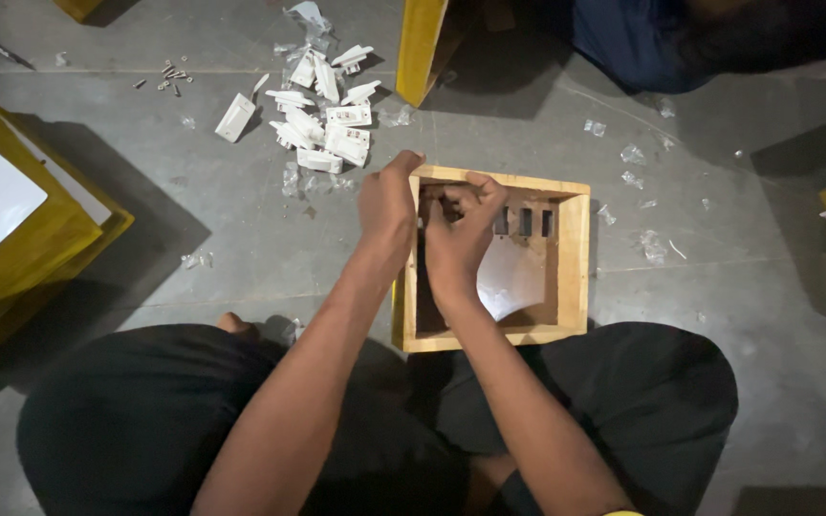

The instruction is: The person assembles a multi-gang switchboard by screwing white switch modules into a white panel with yellow edges using a screwdriver. They then place the panel into a wooden frame and insert additional components into the slots.

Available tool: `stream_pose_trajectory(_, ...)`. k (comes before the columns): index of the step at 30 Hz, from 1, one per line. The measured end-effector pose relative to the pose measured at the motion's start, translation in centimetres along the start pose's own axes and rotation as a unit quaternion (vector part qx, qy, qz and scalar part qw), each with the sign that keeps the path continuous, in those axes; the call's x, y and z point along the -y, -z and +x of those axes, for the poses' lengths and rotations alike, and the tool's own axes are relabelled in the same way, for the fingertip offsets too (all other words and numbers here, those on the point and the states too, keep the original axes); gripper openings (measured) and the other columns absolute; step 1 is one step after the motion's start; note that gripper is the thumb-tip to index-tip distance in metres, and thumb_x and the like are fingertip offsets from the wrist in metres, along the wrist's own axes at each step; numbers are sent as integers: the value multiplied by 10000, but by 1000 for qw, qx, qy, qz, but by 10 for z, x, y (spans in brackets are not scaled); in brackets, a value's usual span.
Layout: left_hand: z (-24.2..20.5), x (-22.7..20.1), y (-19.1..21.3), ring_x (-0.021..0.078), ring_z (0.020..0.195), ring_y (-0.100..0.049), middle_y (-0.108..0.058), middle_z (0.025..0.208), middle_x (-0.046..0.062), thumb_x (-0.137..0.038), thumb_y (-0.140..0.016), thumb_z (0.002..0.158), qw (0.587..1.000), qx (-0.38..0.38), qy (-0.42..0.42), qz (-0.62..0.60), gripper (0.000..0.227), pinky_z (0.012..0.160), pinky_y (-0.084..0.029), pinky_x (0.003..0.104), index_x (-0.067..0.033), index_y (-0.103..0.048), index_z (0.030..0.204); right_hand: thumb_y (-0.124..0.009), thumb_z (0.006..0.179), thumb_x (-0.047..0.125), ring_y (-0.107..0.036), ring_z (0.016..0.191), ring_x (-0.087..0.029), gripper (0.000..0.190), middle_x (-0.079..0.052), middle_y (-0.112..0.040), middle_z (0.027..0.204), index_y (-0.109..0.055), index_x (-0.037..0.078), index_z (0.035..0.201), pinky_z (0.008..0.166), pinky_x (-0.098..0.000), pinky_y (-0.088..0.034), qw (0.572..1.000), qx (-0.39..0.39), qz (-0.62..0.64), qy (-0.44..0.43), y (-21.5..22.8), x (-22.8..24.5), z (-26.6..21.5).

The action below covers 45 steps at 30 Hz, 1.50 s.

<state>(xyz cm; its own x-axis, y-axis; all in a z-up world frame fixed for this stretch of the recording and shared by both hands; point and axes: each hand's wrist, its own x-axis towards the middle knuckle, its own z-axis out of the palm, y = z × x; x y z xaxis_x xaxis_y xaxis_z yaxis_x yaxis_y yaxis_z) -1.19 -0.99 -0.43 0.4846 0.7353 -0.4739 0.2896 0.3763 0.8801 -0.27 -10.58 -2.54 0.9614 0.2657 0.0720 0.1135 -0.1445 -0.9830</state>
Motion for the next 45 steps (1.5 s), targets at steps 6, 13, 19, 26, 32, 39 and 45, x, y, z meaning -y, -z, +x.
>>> stream_pose_trajectory(6,-3,-3,2,309,746,-607,-706,787,221,-355,-672,781,999,-15,44,-28,464,760,-473,421,106,-696,829,-595,919,-80,-662,1012,-197,474,-104,-662,1032,-385,66,1317,933,-346,-513,1000,20,-7,-2,9,-13,-5)
stream_pose_trajectory(13,-2,0,3,273,673,-599,-698,726,200,-364,-630,819,1000,14,-16,-13,453,681,-472,411,86,-682,805,-557,868,-70,-620,1090,-191,489,-121,-646,1170,-397,62,1310,996,-331,-475,966,75,246,2,25,-46,2)
stream_pose_trajectory(19,-2,-3,4,261,653,-604,-693,706,182,-356,-651,814,999,20,14,-25,451,668,-476,404,92,-690,785,-574,811,-57,-585,1051,-202,539,-136,-640,1171,-416,62,1313,953,-338,-489,966,96,242,-6,30,-47,5)
stream_pose_trajectory(26,-3,-6,1,231,619,-591,-680,669,155,-340,-669,787,998,8,6,-61,432,619,-470,372,89,-696,747,-584,730,19,-554,1148,-202,614,-104,-644,1203,-392,93,1309,1017,-334,-386,975,120,186,17,32,-31,4)
stream_pose_trajectory(32,-4,-6,0,243,608,-570,-664,649,169,-340,-657,791,997,26,-10,-66,442,607,-461,406,97,-687,732,-619,680,33,-520,1169,-220,680,-102,-591,1217,-415,80,1327,1055,-351,-362,975,126,176,46,32,-26,5)
stream_pose_trajectory(39,-6,-10,1,261,608,-607,-687,651,177,-339,-664,776,998,14,-8,-66,422,642,-490,403,80,-696,733,-597,700,66,-523,1138,-210,676,-115,-573,1239,-404,73,1348,1006,-347,-397,983,117,144,-2,31,-13,-3)
stream_pose_trajectory(45,-3,-6,2,304,623,-613,-686,658,214,-352,-648,788,999,16,-21,-29,450,662,-482,417,94,-678,736,-611,699,74,-501,1108,-203,678,-119,-585,1241,-402,62,1343,993,-357,-408,981,123,148,17,30,-12,-2)
